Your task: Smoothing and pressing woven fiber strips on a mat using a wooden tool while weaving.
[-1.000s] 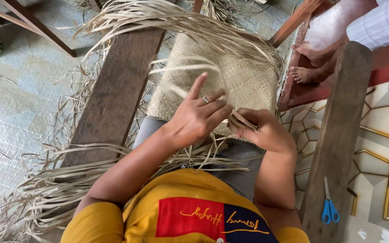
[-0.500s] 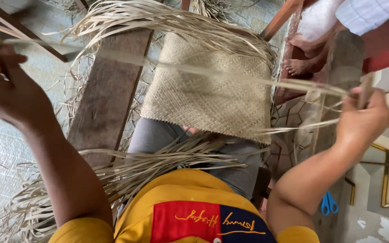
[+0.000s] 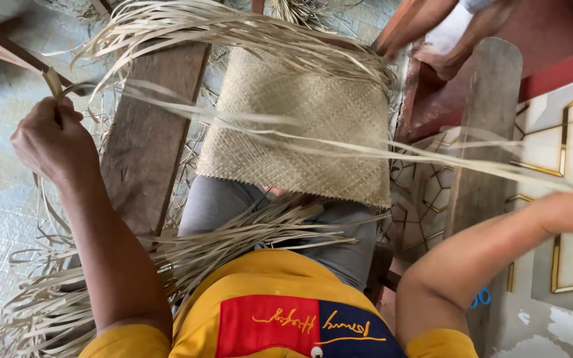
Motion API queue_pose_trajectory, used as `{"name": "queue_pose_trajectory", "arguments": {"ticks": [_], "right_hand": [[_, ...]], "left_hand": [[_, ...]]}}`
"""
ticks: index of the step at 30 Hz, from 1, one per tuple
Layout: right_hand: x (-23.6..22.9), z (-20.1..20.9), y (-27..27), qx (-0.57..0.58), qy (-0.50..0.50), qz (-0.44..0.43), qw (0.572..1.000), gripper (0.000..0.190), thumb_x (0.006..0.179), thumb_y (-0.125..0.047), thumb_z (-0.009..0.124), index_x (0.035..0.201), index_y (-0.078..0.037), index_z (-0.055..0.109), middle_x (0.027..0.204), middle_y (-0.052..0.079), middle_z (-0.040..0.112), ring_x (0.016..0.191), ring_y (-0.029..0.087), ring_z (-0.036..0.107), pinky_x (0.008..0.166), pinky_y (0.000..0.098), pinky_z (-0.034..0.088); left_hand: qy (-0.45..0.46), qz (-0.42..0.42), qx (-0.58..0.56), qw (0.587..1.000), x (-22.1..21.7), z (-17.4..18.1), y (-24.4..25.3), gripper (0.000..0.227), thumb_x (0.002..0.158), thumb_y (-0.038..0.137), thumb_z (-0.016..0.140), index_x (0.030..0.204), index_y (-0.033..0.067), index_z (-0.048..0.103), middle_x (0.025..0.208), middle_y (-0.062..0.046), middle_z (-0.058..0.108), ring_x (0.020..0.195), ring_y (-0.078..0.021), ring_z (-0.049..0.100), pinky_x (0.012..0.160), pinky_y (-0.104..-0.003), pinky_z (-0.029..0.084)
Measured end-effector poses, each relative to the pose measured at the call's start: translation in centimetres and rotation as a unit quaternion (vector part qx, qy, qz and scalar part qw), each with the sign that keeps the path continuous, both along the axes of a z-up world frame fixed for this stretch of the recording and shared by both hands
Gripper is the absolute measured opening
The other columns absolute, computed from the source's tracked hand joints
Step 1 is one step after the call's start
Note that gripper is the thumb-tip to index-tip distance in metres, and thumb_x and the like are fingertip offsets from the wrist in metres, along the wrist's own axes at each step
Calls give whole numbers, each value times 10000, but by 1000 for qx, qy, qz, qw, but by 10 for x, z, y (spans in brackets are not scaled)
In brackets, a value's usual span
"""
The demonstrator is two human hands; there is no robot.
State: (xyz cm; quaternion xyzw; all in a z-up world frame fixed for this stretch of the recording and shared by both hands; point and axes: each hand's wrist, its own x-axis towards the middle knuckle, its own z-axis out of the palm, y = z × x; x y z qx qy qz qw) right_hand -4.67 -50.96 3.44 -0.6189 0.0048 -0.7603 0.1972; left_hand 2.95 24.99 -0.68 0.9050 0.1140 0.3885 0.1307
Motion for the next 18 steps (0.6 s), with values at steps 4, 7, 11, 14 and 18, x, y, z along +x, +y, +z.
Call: {"name": "queue_pose_trajectory", "arguments": {"ticks": [4, 7, 11, 14, 18], "right_hand": [[19, 78, 192, -78, 451, 229, 859, 300, 1091, -224, 376, 916, -10, 493, 985, 157, 530, 968, 301, 533, 946, 406, 398], [37, 56, 240, 197, 731, 64, 650, 116, 950, -150, 434, 958, -148, 550, 1062, 102, 573, 882, 223, 569, 760, 348, 501], [42, -61, 187, 105, 767, 97, 625, 132, 891, -62, 499, 860, -133, 606, 1077, 89, 549, 1003, 291, 534, 885, 469, 410], [27, -120, 158, 290, 755, 52, 586, 180, 925, -192, 477, 986, -88, 611, 1257, 84, 512, 992, 331, 534, 732, 435, 399], [-13, -264, 73, 379, 765, -87, 514, 395, 735, -70, 655, 1111, 8, 560, 1055, 199, 590, 1004, 314, 572, 807, 448, 483]], "left_hand": [[-60, -58, -17, 996, -1, 12, -20, 232, 915, 30, 731, 717, 124, 654, 605, 11, 593, 528, -93, 480, 430, -264, 305], [-87, -88, -27, 992, 6, 12, -35, 150, 966, 104, 708, 822, 144, 712, 652, 47, 626, 509, -26, 424, 397, -175, 294], [-33, -183, -117, 976, -7, 43, -62, 152, 937, -55, 692, 820, 39, 663, 740, -47, 635, 512, -43, 430, 373, -149, 312], [-19, -239, -159, 958, -15, 65, -89, 182, 969, -30, 696, 807, 49, 670, 670, -19, 587, 531, -67, 426, 425, -208, 307], [-105, -241, -89, 961, -4, 54, -129, 99, 771, 23, 727, 782, 39, 631, 608, -139, 563, 581, -347, 564, 545, -402, 435]]}}
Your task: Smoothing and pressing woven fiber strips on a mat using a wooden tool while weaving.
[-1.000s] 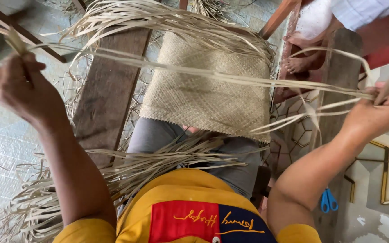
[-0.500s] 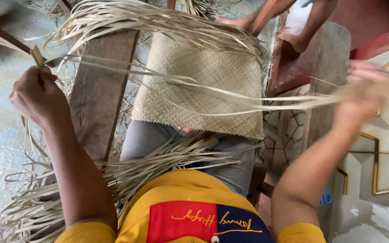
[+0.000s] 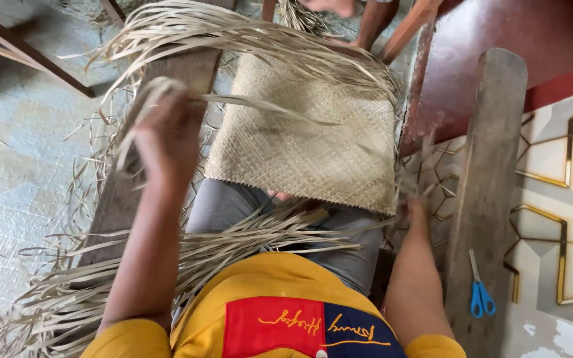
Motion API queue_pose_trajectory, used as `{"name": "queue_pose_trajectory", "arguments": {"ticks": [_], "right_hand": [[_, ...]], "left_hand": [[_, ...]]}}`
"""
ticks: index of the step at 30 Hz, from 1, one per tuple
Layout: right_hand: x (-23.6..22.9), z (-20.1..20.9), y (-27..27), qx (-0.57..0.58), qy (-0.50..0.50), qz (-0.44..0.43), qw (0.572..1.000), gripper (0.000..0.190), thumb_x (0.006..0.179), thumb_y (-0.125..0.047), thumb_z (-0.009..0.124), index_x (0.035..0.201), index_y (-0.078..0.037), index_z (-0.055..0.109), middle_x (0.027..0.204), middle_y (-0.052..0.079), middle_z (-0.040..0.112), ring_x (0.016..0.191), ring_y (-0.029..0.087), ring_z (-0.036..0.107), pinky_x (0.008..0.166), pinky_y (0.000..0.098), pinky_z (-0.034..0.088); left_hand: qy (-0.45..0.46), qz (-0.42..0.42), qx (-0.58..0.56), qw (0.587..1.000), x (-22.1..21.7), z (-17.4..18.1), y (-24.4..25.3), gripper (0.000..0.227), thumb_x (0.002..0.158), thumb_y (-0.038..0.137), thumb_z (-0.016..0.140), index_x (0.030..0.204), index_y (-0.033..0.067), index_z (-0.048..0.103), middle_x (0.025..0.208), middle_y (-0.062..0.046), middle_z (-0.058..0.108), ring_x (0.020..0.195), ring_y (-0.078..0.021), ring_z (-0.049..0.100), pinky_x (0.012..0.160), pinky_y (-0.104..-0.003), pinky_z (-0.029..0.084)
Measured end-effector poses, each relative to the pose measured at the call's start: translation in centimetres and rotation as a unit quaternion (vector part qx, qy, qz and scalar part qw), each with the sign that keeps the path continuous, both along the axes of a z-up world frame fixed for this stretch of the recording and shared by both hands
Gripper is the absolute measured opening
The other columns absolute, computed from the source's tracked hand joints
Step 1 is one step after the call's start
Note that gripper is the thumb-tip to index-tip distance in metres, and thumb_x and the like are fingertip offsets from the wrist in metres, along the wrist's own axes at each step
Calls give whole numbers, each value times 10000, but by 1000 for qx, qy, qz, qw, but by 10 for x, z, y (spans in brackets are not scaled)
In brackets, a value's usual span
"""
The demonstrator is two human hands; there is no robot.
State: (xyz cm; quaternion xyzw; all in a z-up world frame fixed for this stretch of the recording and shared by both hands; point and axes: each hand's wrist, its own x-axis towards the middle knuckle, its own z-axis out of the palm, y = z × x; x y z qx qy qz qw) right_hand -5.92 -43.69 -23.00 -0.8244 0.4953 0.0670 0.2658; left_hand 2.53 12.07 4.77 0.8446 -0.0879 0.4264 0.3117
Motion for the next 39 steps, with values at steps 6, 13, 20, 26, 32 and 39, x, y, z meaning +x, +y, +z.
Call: {"name": "queue_pose_trajectory", "arguments": {"ticks": [6, 13, 20, 26, 32, 39], "right_hand": [[-45, 61, 56, 266, 175, -97, 943, 533, 939, -380, 268, 1367, -65, 234, 1345, 114, 211, 1222, 278, 208, 1004, 378, 147], [-58, 92, 100, 23, -40, 66, 997, 560, 784, -127, 468, 1318, 22, 395, 1209, 268, 490, 1097, 404, 491, 877, 565, 404], [-98, 135, 115, -20, 17, 177, 984, 622, 699, -327, 627, 1200, 22, 510, 1050, 274, 593, 964, 444, 585, 794, 548, 460], [-67, 233, 196, -178, -187, 128, 958, 487, 922, -201, 560, 1298, 77, 423, 1135, 295, 521, 1002, 410, 538, 771, 527, 459], [15, 232, 227, -357, -401, 406, 739, 415, 752, -288, 710, 1103, -84, 625, 925, 79, 635, 834, 249, 614, 724, 348, 495], [77, 227, 299, -176, 32, 625, 760, 500, 777, -241, 645, 1254, -220, 496, 1040, 97, 559, 1065, 320, 493, 951, 489, 302]], "left_hand": [[-98, -259, 102, 956, 0, 34, -68, 403, 793, -25, 397, 1178, -66, 507, 1053, -241, 577, 939, -397, 575, 923, -456, 382], [-111, -256, 47, 959, -3, 13, -78, 196, 863, 89, 537, 1020, 31, 639, 828, -139, 646, 727, -301, 643, 666, -356, 530], [-210, -195, 47, 957, -20, 56, -46, 106, 790, 188, 627, 840, 123, 695, 659, -22, 502, 544, -178, 493, 530, -307, 472], [101, -376, -475, 789, -10, 52, -49, 145, 954, 122, 384, 904, 8, 458, 530, -75, 471, 375, -126, 446, 418, -276, 472], [508, -373, -490, 602, -5, -56, -70, 184, 900, 123, 440, 984, -2, 545, 606, -12, 460, 447, -59, 451, 378, -171, 431], [429, -459, -561, 539, 8, -105, -64, 149, 811, -28, 585, 954, -67, 605, 712, -117, 611, 610, -144, 636, 591, -284, 569]]}}
